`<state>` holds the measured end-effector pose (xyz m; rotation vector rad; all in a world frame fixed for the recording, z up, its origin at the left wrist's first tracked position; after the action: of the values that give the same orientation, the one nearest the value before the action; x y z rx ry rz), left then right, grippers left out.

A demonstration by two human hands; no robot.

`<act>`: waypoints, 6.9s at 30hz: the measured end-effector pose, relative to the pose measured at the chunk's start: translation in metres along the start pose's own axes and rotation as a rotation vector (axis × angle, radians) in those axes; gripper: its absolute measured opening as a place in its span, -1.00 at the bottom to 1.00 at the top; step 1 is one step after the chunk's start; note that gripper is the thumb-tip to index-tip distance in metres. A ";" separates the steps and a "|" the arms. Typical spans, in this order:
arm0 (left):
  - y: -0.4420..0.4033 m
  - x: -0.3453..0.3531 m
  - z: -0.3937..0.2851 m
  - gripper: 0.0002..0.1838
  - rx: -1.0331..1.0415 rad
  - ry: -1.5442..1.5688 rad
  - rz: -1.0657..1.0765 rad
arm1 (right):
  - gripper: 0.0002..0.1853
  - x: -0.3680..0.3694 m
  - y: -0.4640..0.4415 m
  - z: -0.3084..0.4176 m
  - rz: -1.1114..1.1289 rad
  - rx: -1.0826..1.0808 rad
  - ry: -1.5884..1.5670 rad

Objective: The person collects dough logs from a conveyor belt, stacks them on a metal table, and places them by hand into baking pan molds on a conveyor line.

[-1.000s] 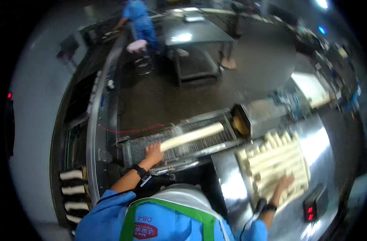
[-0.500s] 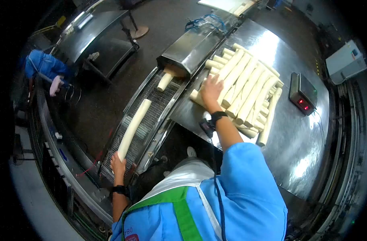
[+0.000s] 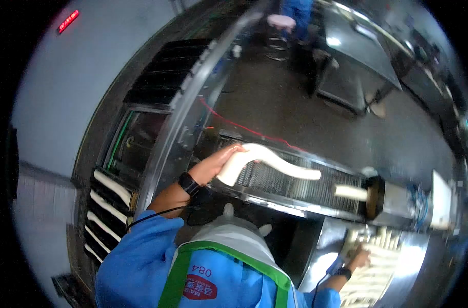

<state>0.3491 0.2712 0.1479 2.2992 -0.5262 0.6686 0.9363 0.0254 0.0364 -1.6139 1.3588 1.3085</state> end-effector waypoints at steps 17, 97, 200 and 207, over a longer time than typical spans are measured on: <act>0.128 -0.252 -0.165 -0.63 1.345 0.163 -0.952 | -0.60 -0.016 0.073 0.035 -0.087 -0.437 -0.184; 0.047 -0.533 -0.159 -0.55 -0.343 -1.372 -1.469 | -0.47 -0.285 0.697 0.778 1.485 -2.192 -0.507; -0.019 -0.527 -0.125 -0.63 -0.924 -0.954 -1.854 | -0.89 -0.052 0.702 0.959 0.390 -3.726 -0.050; 0.048 -0.475 -0.140 -0.82 -0.348 -0.700 -2.366 | -0.89 -0.053 0.712 0.951 0.273 -3.734 0.058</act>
<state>-0.0938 0.4231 -0.0194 1.2307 1.5309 -1.2239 -0.0101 0.7314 -0.1074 0.2139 1.2823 -0.7916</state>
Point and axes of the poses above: each hand's wrist, its own y-axis away from the middle knuckle, its own x-axis out of the palm, z = x × y, the point moved 4 cm from there along -y, towards the middle knuckle, and after that the axes turned 5 degrees about z, right-handed, at the moved point
